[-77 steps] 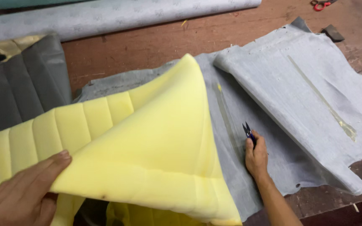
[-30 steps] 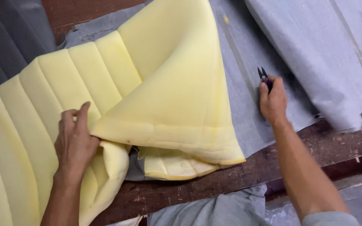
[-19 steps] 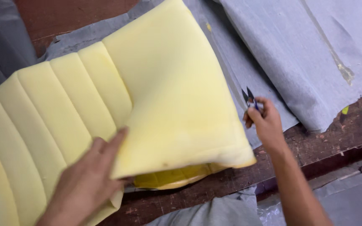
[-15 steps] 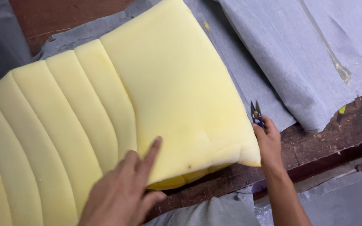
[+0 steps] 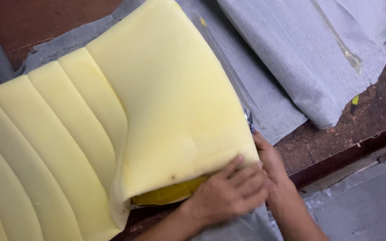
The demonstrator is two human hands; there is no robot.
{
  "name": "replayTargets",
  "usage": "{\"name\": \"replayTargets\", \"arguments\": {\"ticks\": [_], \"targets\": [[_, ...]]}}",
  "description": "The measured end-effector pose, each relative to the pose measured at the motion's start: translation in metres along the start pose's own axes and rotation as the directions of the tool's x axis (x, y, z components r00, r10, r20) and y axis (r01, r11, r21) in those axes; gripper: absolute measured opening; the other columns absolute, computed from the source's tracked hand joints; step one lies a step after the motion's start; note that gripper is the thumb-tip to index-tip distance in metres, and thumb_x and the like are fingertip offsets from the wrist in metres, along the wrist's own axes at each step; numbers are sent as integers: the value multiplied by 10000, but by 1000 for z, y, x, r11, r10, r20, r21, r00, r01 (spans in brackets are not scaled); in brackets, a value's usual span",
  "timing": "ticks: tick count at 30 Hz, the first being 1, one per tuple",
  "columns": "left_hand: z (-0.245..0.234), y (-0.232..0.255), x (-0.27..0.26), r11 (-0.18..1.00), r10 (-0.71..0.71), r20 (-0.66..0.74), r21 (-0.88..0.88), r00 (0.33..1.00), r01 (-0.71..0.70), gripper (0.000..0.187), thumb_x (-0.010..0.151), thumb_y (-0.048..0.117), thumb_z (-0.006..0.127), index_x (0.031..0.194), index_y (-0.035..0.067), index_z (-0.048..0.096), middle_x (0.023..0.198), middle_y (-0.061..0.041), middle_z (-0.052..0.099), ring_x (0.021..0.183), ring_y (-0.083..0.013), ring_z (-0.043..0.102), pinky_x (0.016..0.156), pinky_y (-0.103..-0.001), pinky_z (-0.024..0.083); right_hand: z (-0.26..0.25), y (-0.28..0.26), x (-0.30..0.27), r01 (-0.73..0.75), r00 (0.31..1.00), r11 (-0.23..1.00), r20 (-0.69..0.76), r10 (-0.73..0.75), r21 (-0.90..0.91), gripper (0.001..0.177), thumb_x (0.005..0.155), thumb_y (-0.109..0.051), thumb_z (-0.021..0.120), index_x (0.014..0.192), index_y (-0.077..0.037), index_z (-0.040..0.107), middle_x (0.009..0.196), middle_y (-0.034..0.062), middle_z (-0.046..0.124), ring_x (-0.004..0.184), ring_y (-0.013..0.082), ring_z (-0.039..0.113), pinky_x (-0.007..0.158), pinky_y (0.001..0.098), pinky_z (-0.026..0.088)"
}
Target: The person uses a utility knife to cut a yellow foam sheet along its edge on a workbench. The hands hold the foam steady while guiding the blade to trim the perimeter.
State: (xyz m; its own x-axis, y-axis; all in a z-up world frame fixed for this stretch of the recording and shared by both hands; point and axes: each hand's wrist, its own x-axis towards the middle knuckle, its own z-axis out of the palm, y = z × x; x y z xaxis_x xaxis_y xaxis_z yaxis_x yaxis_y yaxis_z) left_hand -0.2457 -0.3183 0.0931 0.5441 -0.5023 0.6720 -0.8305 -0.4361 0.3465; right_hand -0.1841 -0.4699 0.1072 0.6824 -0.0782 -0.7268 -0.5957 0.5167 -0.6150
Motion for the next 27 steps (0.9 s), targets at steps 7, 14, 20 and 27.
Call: {"name": "replayTargets", "arguments": {"ticks": [7, 14, 20, 27], "targets": [[15, -45, -30, 928, -372, 481, 206, 794, 310, 704, 863, 609, 606, 1455, 230, 568, 1228, -252, 587, 1149, -420, 554, 1045, -688, 369, -49, 0, 2, 222, 975, 973, -17, -223, -57, 269, 985, -84, 452, 1247, -83, 512, 905, 51, 601, 850, 198, 644, 860, 418, 539], [32, -43, -38, 851, -522, 479, 348, 706, 394, 833, 756, 679, 681, 1274, 31, 613, 1333, -222, 532, 1217, -386, 489, 1039, -646, 342, -72, 26, -10, 147, 983, 870, -29, -182, -470, 468, 1059, -320, 340, 1320, -23, 591, 769, 18, 469, 651, 127, 460, 648, 321, 449], [58, -28, -37, 911, -412, 426, 204, 805, 358, 554, 797, 256, 742, 1333, 136, 662, 1167, -91, 568, 1063, -263, 534, 906, -477, 417, -81, 46, -12, 83, 979, 909, -137, -151, -409, 490, 1063, -398, 333, 1298, -25, 546, 732, 11, 418, 492, 98, 314, 451, 280, 263], [59, -40, -23, 848, -415, 455, -120, 788, 515, 314, 792, 172, 746, 1104, 168, 710, 1103, -105, 586, 1009, -311, 555, 784, -474, 408, -103, 71, -3, 85, 971, 872, -155, -180, -483, 366, 1030, -317, 553, 1169, 21, 537, 670, -5, 434, 487, 96, 372, 430, 290, 305]]}}
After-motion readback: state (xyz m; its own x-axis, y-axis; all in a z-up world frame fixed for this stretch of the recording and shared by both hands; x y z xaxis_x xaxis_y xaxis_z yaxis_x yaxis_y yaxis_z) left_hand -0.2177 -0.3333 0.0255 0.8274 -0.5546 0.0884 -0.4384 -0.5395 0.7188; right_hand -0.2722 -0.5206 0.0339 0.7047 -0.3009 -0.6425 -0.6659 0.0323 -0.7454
